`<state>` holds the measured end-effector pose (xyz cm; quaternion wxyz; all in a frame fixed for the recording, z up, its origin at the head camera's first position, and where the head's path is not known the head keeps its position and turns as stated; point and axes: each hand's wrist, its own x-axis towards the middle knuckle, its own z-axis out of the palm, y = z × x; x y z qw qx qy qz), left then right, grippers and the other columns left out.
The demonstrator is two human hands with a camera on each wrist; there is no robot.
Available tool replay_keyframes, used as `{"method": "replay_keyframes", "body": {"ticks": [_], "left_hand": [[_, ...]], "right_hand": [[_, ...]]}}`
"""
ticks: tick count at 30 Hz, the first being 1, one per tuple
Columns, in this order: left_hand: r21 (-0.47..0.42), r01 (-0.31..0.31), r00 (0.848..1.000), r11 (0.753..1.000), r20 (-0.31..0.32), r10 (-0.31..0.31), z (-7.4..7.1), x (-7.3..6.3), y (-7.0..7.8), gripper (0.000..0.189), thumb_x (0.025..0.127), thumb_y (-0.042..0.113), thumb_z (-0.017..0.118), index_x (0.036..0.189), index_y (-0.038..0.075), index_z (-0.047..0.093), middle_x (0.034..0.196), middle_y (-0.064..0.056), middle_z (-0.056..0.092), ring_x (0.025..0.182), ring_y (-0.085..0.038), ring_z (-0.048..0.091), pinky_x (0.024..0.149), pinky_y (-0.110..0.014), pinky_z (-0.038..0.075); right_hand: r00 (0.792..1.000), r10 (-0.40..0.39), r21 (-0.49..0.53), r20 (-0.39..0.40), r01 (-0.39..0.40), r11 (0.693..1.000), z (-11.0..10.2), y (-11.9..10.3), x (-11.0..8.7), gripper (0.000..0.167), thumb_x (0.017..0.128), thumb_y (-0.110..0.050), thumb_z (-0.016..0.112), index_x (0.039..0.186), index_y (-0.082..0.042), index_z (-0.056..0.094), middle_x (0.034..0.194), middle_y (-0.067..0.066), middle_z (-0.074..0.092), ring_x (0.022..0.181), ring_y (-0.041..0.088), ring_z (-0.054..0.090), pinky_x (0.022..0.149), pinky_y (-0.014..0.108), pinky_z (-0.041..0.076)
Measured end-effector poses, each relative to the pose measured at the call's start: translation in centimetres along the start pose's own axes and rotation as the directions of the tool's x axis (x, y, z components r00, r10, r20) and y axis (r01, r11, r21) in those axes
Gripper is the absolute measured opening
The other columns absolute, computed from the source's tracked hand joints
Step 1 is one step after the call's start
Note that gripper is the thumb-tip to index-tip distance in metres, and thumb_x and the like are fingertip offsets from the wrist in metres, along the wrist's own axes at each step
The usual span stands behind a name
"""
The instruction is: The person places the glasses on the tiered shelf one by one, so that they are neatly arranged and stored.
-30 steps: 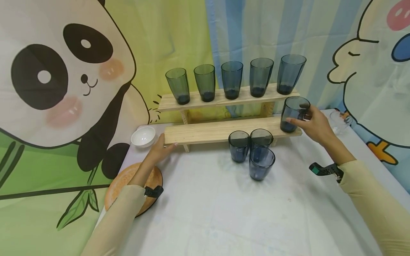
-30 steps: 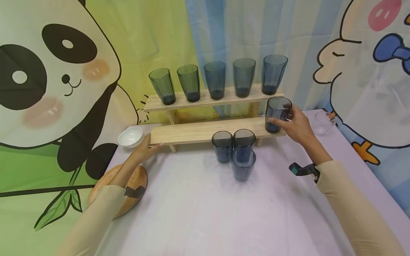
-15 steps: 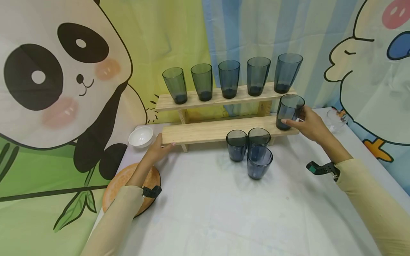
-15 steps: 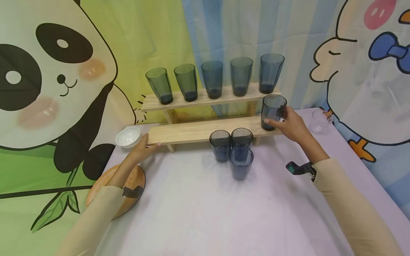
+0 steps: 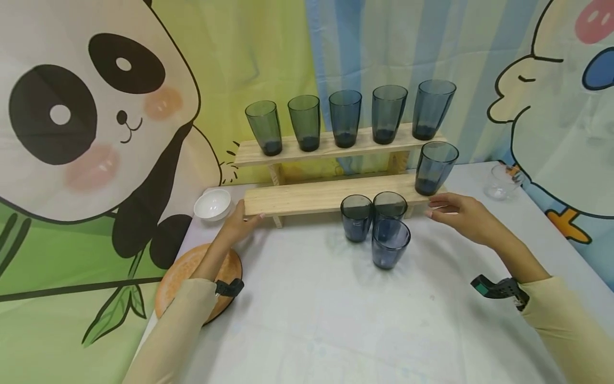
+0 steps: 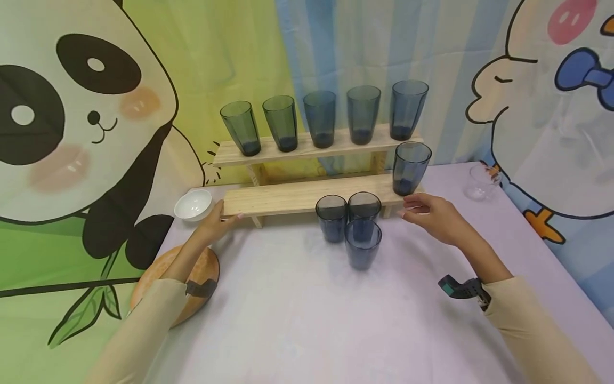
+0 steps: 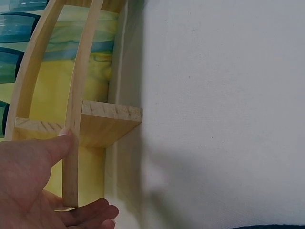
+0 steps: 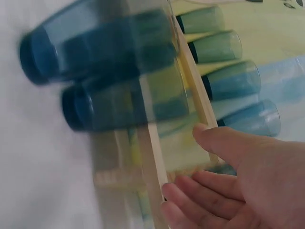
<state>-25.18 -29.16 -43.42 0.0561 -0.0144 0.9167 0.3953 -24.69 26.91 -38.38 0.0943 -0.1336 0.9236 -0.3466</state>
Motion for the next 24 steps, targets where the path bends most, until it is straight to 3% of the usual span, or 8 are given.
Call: {"method": "replay_keyframes", "body": {"ticks": [6,13,17,24], "left_hand": [[-0.017,-0.005,1.0,1.0,0.011,0.005,-0.1,-0.2,0.2,0.089,0.107,0.043,0.06,0.169,0.005,0.007,0.172,-0.028,0.02,0.157,-0.051,0.019,0.127,-0.065,0.019],[-0.011,-0.023,1.0,1.0,0.01,0.023,-0.4,0.1,0.5,0.088,0.108,0.042,0.06,0.168,0.005,0.008,0.17,-0.029,0.023,0.156,-0.051,0.022,0.126,-0.065,0.02],[-0.017,-0.031,0.999,0.999,0.012,0.031,-0.4,0.3,0.6,0.088,0.107,0.041,0.06,0.168,0.004,0.008,0.17,-0.029,0.022,0.157,-0.051,0.021,0.127,-0.065,0.02],[-0.02,-0.003,1.0,1.0,0.006,0.003,0.0,0.0,0.1,0.088,0.107,0.044,0.06,0.168,0.007,0.01,0.171,-0.028,0.023,0.157,-0.052,0.021,0.126,-0.066,0.02]], "right_hand": [[0.989,-0.13,0.112,0.075,0.122,0.986,2.0,-1.1,1.3,0.069,0.106,-0.027,0.068,0.16,0.004,0.037,0.156,0.029,0.047,0.143,0.05,0.047,0.108,0.066,0.047],[0.961,-0.239,0.2,0.136,0.209,0.957,3.5,0.0,3.4,0.075,0.105,-0.013,0.067,0.165,0.004,0.025,0.164,0.03,0.035,0.147,0.053,0.042,0.109,0.064,0.047],[0.95,-0.278,0.223,0.143,0.243,0.944,3.9,0.1,4.3,0.082,0.102,-0.01,0.071,0.166,0.003,0.021,0.163,0.031,0.035,0.143,0.054,0.046,0.112,0.065,0.044],[0.922,-0.335,0.299,0.193,0.27,0.915,4.4,0.5,5.1,0.091,0.101,-0.006,0.07,0.17,-0.009,0.01,0.167,0.029,0.029,0.143,0.05,0.046,0.111,0.068,0.042]]}}
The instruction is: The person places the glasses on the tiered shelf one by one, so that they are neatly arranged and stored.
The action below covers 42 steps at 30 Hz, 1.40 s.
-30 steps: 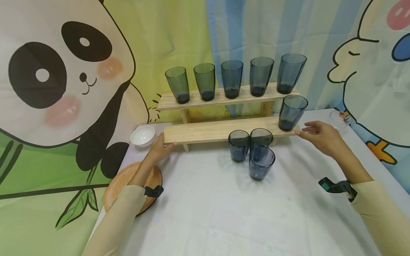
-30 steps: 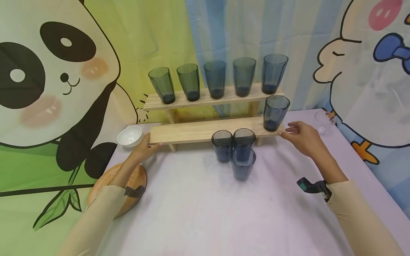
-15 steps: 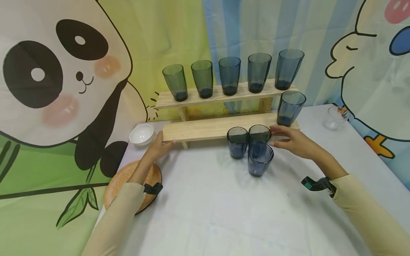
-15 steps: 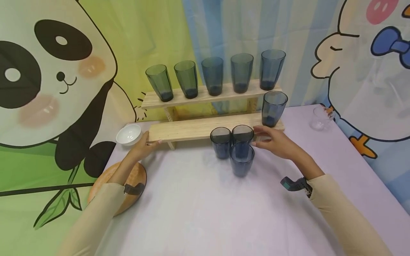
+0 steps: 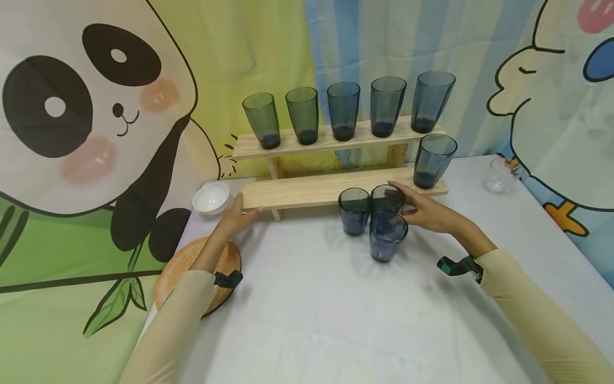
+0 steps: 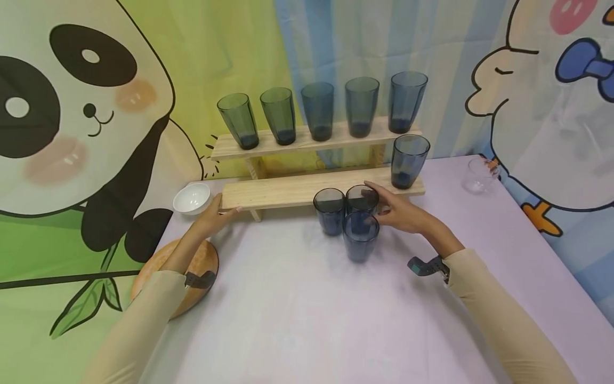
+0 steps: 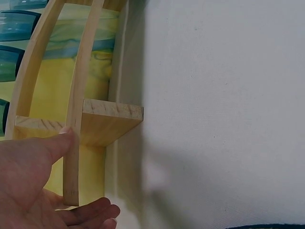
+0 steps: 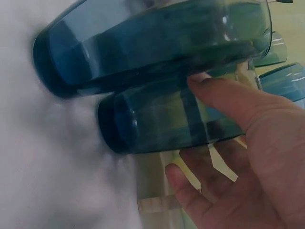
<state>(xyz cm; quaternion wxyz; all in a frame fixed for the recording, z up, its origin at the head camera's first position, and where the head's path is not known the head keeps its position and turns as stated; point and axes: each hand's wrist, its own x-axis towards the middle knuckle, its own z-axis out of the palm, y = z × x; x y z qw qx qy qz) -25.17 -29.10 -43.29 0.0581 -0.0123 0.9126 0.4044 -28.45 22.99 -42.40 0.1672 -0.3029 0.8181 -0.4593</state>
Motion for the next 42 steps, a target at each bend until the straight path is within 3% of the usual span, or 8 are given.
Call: {"method": "replay_keyframes", "body": {"ticks": [9,13,22,30,36,42], "left_hand": [[0.009,0.008,1.0,1.0,0.01,-0.008,-0.1,0.0,-0.3,0.09,0.107,0.046,0.06,0.169,0.008,0.007,0.172,-0.027,0.02,0.157,-0.052,0.019,0.127,-0.066,0.018],[0.011,0.009,1.0,1.0,0.014,-0.01,0.0,0.2,-0.2,0.091,0.107,0.046,0.059,0.169,0.007,0.006,0.172,-0.027,0.019,0.158,-0.052,0.018,0.127,-0.066,0.017],[0.003,0.011,1.0,1.0,0.023,-0.011,-0.1,0.1,-0.1,0.091,0.107,0.045,0.06,0.169,0.007,0.005,0.173,-0.027,0.017,0.158,-0.052,0.017,0.127,-0.068,0.016],[-0.001,0.007,1.0,1.0,0.019,-0.007,-0.1,0.2,0.1,0.09,0.107,0.043,0.06,0.169,0.006,0.006,0.173,-0.027,0.017,0.158,-0.052,0.017,0.127,-0.067,0.016],[0.022,0.045,0.998,0.999,0.033,-0.046,-0.1,0.0,-0.1,0.093,0.107,0.048,0.059,0.169,0.008,0.003,0.173,-0.027,0.014,0.157,-0.054,0.015,0.126,-0.068,0.015],[0.02,0.031,0.999,0.999,0.018,-0.031,-0.2,0.1,0.0,0.091,0.107,0.046,0.06,0.169,0.007,0.005,0.173,-0.028,0.016,0.157,-0.053,0.016,0.127,-0.067,0.015]], "right_hand": [[0.998,-0.019,-0.028,-0.062,0.017,0.999,0.4,0.8,-0.4,0.082,0.103,-0.007,0.069,0.168,-0.006,0.02,0.155,0.029,0.047,0.137,0.05,0.053,0.109,0.065,0.047],[0.993,0.011,-0.06,-0.114,-0.018,0.998,0.4,0.4,-1.2,0.081,0.102,-0.007,0.069,0.168,-0.007,0.021,0.156,0.029,0.046,0.137,0.052,0.054,0.109,0.064,0.047],[0.984,0.111,-0.057,-0.138,-0.12,0.991,-0.2,0.3,-3.9,0.088,0.1,-0.022,0.077,0.166,-0.009,0.021,0.158,0.025,0.042,0.144,0.054,0.045,0.112,0.062,0.045],[0.987,0.083,0.119,-0.137,-0.067,0.991,0.7,1.2,-4.0,0.089,0.101,-0.01,0.073,0.166,-0.007,0.013,0.165,0.024,0.025,0.152,0.054,0.029,0.117,0.071,0.03],[0.986,0.037,0.097,-0.163,-0.021,0.995,1.9,2.1,-3.7,0.082,0.099,-0.009,0.074,0.164,-0.006,0.024,0.166,0.02,0.03,0.156,0.047,0.027,0.12,0.061,0.029],[0.972,0.026,0.046,-0.233,-0.015,0.999,2.2,2.0,-3.8,0.074,0.099,-0.01,0.075,0.16,-0.005,0.034,0.158,0.025,0.045,0.148,0.049,0.041,0.117,0.056,0.036]]}}
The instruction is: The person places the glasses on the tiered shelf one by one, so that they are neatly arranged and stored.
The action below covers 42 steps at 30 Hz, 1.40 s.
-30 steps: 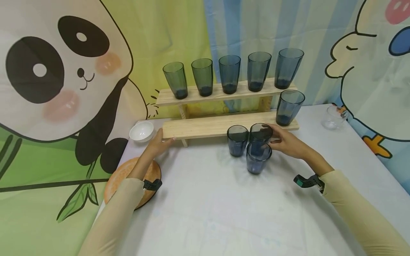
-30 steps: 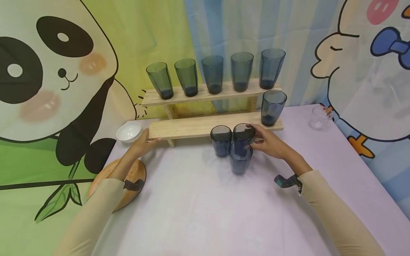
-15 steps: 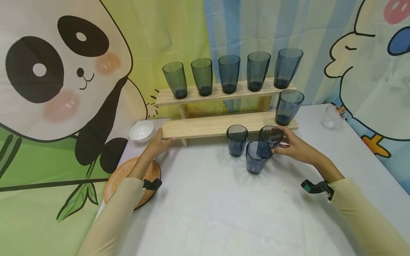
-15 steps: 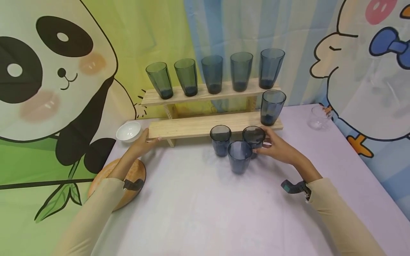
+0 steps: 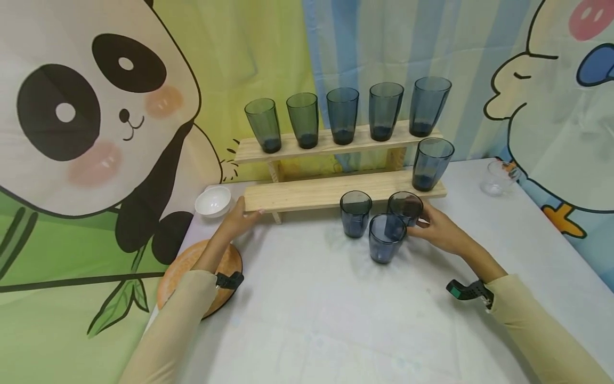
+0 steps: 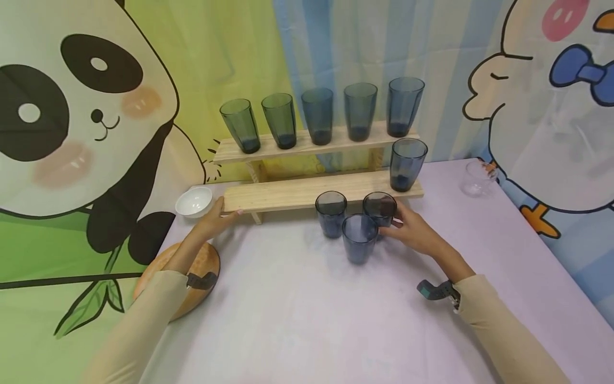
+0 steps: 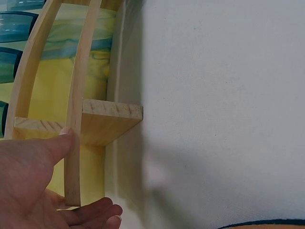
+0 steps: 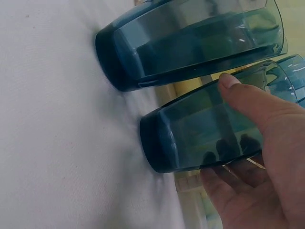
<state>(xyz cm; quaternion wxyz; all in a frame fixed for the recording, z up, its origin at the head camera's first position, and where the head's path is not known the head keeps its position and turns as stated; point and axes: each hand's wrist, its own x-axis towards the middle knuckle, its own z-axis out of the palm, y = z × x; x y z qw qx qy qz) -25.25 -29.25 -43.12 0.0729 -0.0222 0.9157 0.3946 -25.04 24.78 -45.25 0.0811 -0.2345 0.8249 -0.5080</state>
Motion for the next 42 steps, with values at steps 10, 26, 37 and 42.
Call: {"method": "replay_keyframes", "body": {"ticks": [10,26,37,42], "left_hand": [[0.007,-0.001,1.0,1.0,0.003,0.001,0.1,0.1,-0.1,0.089,0.107,0.047,0.059,0.168,0.008,0.009,0.172,-0.027,0.018,0.157,-0.054,0.018,0.126,-0.069,0.017],[-0.001,-0.002,1.0,1.0,0.002,0.002,0.2,0.0,-0.2,0.092,0.108,0.047,0.058,0.17,0.008,0.002,0.174,-0.025,0.012,0.159,-0.052,0.014,0.127,-0.066,0.015],[-0.002,0.007,1.0,1.0,0.0,-0.007,0.1,0.0,-0.1,0.094,0.107,0.05,0.058,0.17,0.01,0.002,0.175,-0.023,0.012,0.159,-0.051,0.013,0.127,-0.067,0.015],[0.0,0.0,1.0,1.0,-0.002,0.0,0.1,0.1,-0.1,0.094,0.107,0.05,0.058,0.17,0.01,0.001,0.175,-0.023,0.011,0.159,-0.051,0.012,0.127,-0.067,0.015]], "right_hand": [[0.999,0.024,-0.117,-0.037,-0.028,0.993,-0.4,-0.4,-0.7,0.074,0.098,-0.017,0.078,0.159,-0.003,0.039,0.153,0.025,0.052,0.143,0.05,0.048,0.111,0.049,0.044],[0.994,0.061,-0.16,-0.088,-0.074,0.984,-2.1,-3.0,-0.9,0.075,0.096,-0.026,0.081,0.156,-0.006,0.043,0.155,0.022,0.051,0.143,0.053,0.047,0.115,0.064,0.041],[0.991,0.058,-0.135,-0.121,-0.074,0.988,-2.8,-5.4,0.3,0.076,0.097,-0.024,0.08,0.158,-0.006,0.039,0.155,0.023,0.048,0.144,0.054,0.045,0.112,0.07,0.04],[0.985,0.079,-0.12,-0.153,-0.098,0.988,-2.6,-6.4,1.4,0.068,0.097,-0.026,0.08,0.15,-0.004,0.043,0.151,0.022,0.05,0.146,0.05,0.045,0.114,0.066,0.042]]}}
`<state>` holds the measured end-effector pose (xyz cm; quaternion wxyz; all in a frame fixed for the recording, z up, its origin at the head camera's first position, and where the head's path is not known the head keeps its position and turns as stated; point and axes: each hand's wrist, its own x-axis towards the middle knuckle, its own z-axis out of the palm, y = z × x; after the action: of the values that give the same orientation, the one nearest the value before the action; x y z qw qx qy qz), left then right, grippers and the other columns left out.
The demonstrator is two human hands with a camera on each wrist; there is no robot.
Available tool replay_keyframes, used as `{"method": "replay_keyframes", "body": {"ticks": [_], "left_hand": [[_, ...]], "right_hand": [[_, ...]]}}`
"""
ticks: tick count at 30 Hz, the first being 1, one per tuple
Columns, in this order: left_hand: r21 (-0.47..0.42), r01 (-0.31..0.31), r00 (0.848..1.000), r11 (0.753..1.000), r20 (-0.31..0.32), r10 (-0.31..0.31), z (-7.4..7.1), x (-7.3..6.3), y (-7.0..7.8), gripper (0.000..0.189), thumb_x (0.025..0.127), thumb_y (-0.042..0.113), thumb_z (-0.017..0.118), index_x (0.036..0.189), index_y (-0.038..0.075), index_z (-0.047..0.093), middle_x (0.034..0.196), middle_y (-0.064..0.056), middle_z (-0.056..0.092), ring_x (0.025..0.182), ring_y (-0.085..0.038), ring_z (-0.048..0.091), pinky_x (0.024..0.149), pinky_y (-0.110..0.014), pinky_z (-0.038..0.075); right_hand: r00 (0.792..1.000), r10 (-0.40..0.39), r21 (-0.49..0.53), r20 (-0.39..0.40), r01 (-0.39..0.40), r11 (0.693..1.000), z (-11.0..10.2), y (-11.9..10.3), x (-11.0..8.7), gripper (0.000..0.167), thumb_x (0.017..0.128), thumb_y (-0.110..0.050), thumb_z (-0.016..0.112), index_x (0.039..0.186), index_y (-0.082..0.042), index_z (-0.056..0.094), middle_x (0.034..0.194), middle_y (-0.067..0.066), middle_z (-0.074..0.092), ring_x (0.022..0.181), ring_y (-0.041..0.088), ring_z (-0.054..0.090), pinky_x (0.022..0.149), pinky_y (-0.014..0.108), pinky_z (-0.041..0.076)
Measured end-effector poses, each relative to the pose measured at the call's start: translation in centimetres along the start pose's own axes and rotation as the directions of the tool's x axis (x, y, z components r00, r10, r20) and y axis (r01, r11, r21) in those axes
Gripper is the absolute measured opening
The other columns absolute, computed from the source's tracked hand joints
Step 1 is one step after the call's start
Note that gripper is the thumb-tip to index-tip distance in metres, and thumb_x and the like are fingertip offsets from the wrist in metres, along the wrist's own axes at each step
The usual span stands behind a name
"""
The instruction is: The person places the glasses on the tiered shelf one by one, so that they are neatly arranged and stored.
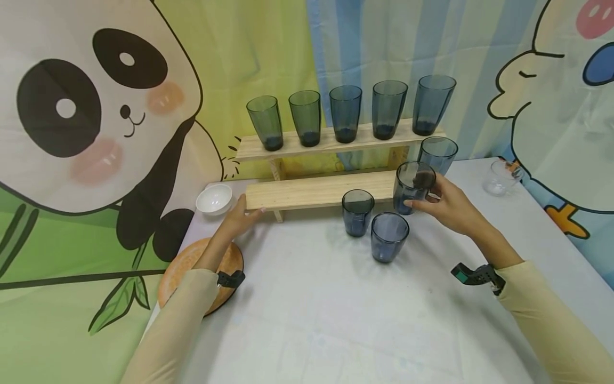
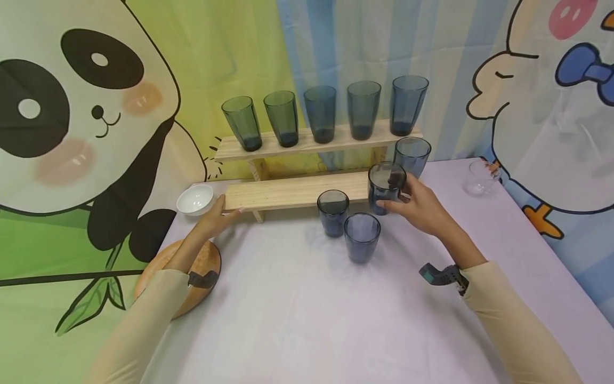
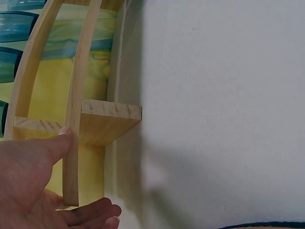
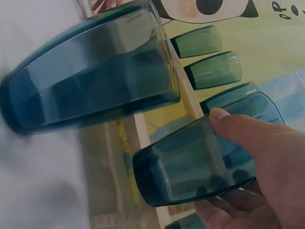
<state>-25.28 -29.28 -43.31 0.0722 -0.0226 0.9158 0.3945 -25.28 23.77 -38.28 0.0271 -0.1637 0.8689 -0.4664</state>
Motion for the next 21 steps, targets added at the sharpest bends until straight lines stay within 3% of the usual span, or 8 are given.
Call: {"method": "replay_keyframes", "body": {"ticks": [6,11,13,18,21], "left_hand": [[0.011,0.005,1.0,1.0,0.002,-0.005,-0.1,0.0,0.0,0.097,0.106,0.052,0.058,0.17,0.009,-0.001,0.175,-0.023,0.01,0.159,-0.051,0.012,0.127,-0.066,0.015],[0.016,0.022,1.0,1.0,0.016,-0.022,0.0,0.1,-0.1,0.1,0.106,0.054,0.057,0.17,0.008,-0.005,0.176,-0.023,0.006,0.159,-0.051,0.01,0.128,-0.066,0.014],[0.012,0.027,1.0,1.0,0.015,-0.027,0.0,0.1,-0.1,0.099,0.106,0.054,0.057,0.17,0.009,-0.005,0.176,-0.023,0.006,0.16,-0.051,0.01,0.128,-0.066,0.014],[-0.002,0.02,1.0,1.0,0.007,-0.02,0.0,0.0,-0.1,0.096,0.106,0.052,0.057,0.17,0.011,-0.001,0.176,-0.022,0.009,0.16,-0.05,0.012,0.127,-0.066,0.015],[-0.003,0.011,1.0,1.0,0.002,-0.011,0.0,0.0,-0.1,0.094,0.106,0.052,0.058,0.17,0.011,0.002,0.175,-0.023,0.012,0.159,-0.051,0.014,0.127,-0.066,0.016]], "right_hand": [[0.997,0.061,-0.047,-0.049,-0.064,0.997,0.7,-1.3,1.0,0.08,0.096,-0.043,0.079,0.153,-0.003,0.038,0.144,0.023,0.055,0.137,0.045,0.055,0.104,0.06,0.05],[0.993,0.089,-0.013,-0.08,-0.09,0.996,1.2,-1.3,2.4,0.089,0.096,-0.045,0.079,0.157,-0.001,0.032,0.149,0.026,0.051,0.142,0.045,0.05,0.11,0.059,0.048],[0.992,0.088,-0.006,-0.094,-0.089,0.996,1.4,-1.2,2.9,0.088,0.096,-0.046,0.078,0.157,-0.001,0.033,0.145,0.026,0.053,0.139,0.043,0.052,0.108,0.057,0.049],[0.987,0.08,-0.014,-0.142,-0.083,0.996,2.2,-1.0,4.1,0.076,0.097,-0.046,0.076,0.148,-0.001,0.041,0.128,0.021,0.058,0.115,0.034,0.058,0.09,0.046,0.049],[0.984,0.086,0.018,-0.154,-0.084,0.996,2.8,-1.2,4.7,0.075,0.097,-0.044,0.076,0.148,0.0,0.042,0.134,0.023,0.058,0.121,0.036,0.058,0.098,0.049,0.052]]}}
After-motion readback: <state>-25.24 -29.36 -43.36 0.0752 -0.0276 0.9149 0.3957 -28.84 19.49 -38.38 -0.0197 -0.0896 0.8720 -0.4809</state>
